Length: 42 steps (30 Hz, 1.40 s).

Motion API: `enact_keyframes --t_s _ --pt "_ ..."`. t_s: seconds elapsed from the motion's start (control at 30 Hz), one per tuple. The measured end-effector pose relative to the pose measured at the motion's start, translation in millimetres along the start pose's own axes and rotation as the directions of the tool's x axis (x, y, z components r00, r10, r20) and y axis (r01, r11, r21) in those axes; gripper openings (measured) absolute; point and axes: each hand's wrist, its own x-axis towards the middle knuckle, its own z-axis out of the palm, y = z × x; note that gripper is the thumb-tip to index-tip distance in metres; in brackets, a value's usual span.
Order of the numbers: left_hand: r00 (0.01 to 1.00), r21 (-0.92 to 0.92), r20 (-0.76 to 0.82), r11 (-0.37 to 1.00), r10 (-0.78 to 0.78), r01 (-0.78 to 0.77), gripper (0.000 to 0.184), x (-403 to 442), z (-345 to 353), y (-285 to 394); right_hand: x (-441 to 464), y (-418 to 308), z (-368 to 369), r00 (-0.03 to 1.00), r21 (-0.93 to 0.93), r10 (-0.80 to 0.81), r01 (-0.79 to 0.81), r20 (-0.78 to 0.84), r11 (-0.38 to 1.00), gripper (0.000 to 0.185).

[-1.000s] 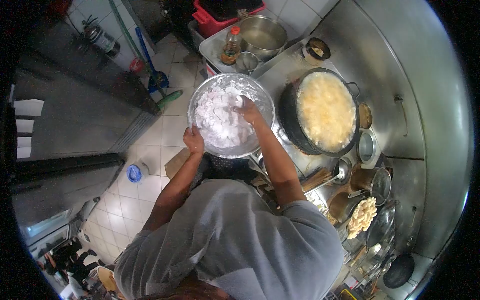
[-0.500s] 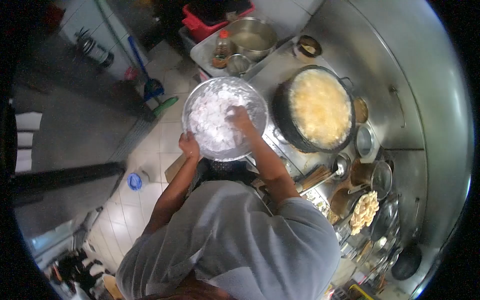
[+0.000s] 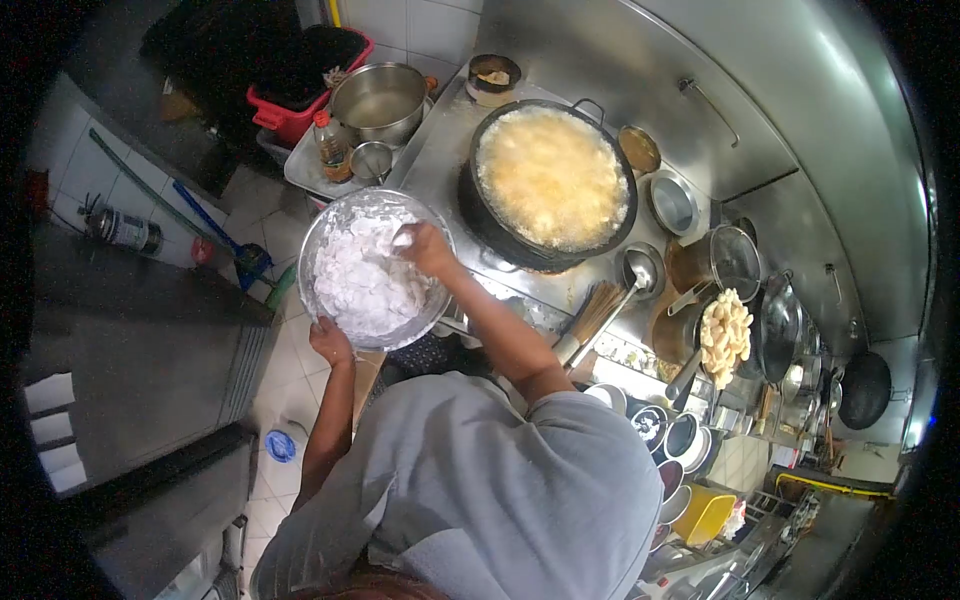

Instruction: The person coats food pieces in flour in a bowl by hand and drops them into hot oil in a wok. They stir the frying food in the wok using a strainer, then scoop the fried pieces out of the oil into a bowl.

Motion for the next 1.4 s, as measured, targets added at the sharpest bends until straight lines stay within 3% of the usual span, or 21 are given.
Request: enact_keyframes --t_s 0.03,0.1,0.13,0.17,0.23,0.33,0.53,0.6,0.67,0.73,0.83,0.87,0.9,0.97,1.0,1.07,1.13,1.2,1.27,1.33,1.4 --pt "1.0 0.02 0.002 1.0 0.004 -0.004 0.045 0 -1 2 -2 -7 -22 0.999 0.104 0.026 -0.028 0.023 0.994 0.037" --pt "1.0 0.005 -0.009 1.0 0.015 -0.015 0.045 0 0 0 -9 -9 -69 0.985 0.138 -0.166 0.171 -0.049 0.976 0.026" --pt "0.999 -0.009 -0.023 1.0 0.023 -0.024 0.045 -1 1 -1 -11 -14 -95 0.975 -0.099 -0.191 0.181 -0.111 0.979 0.021" --pt "1.0 -0.01 -0.021 1.0 0.021 -0.021 0.045 0 0 0 -18 -37 -127 0.999 0.064 -0.01 0.013 -0.038 0.998 0.021" --pt "0.998 -0.016 0.036 0.999 -0.045 0.045 0.045 0 -2 2 -16 -18 -172 0.966 -0.316 -0.222 0.173 -0.129 0.933 0.022" --pt "1.0 0.039 0.002 0.999 0.012 -0.012 0.044 1 0 -2 -8 6 -219 0.984 -0.487 -0.007 -0.082 -0.178 0.87 0.026" --pt "0.999 0.045 0.008 0.998 0.036 -0.037 0.043 2 1 -9 10 97 -255 0.986 -0.648 0.157 -0.153 -0.052 0.746 0.029" --pt "0.999 0.053 -0.014 0.997 0.049 -0.048 0.043 0 1 -4 10 114 -267 0.994 -0.755 0.038 -0.101 -0.101 0.648 0.035" --pt "0.997 0.061 -0.032 0.996 0.065 -0.063 0.043 -1 0 2 11 117 -282 0.976 -0.789 0.007 -0.18 -0.217 0.588 0.039" --pt "0.999 -0.036 -0.005 0.999 0.033 -0.033 0.043 -5 -4 15 5 108 -294 0.898 -0.827 -0.203 -0.247 -0.391 0.505 0.034" --pt "0.999 0.023 -0.025 0.999 0.04 -0.04 0.042 -3 -2 8 -14 63 -301 0.852 -0.775 -0.262 -0.231 -0.453 0.588 0.034" --pt "0.999 0.023 -0.03 0.999 0.036 -0.035 0.042 -3 1 6 -20 41 -300 0.854 -0.777 -0.265 -0.226 -0.448 0.587 0.034" --pt "0.998 0.029 -0.033 0.998 0.049 -0.048 0.041 -3 2 5 -28 16 -292 0.887 -0.7 -0.224 -0.143 -0.404 0.7 0.032" --pt "0.997 0.053 -0.048 0.997 0.059 -0.057 0.04 -1 0 0 -42 -13 -258 0.922 -0.38 -0.126 -0.025 -0.366 0.925 0.029" --pt "0.999 0.01 -0.04 0.999 0.037 -0.036 0.04 -1 3 -4 -44 -18 -236 0.938 -0.257 -0.091 0.002 -0.335 0.967 0.029" --pt "1.0 0.01 0.0 1.0 0.028 -0.028 0.037 3 6 -22 -48 -17 -183 0.96 -0.257 -0.196 0.141 -0.202 0.956 0.023" --pt "0.995 -0.032 -0.044 0.996 0.085 -0.086 0.035 5 9 -25 -43 -36 -128 0.993 -0.186 0.028 -0.006 0.116 0.983 0.026" --pt "1.0 0.035 -0.015 0.999 0.028 -0.027 0.035 3 4 -11 -33 5 -61 0.971 -0.396 -0.044 0.138 0.236 0.908 0.03" --pt "1.0 0.06 -0.02 0.998 0.019 -0.018 0.037 6 4 -15 -19 42 4 0.921 -0.545 0.036 0.198 0.388 0.815 0.043" --pt "1.0 0.079 -0.013 0.997 0.009 -0.008 0.039 3 4 -9 -15 12 28 0.879 -0.571 0.234 0.052 0.415 0.82 0.059" --pt "0.998 -0.009 -0.064 1.0 0.002 -0.003 0.04 -1 1 4 -25 4 56 0.921 -0.509 0.197 0.001 0.336 0.861 0.058"
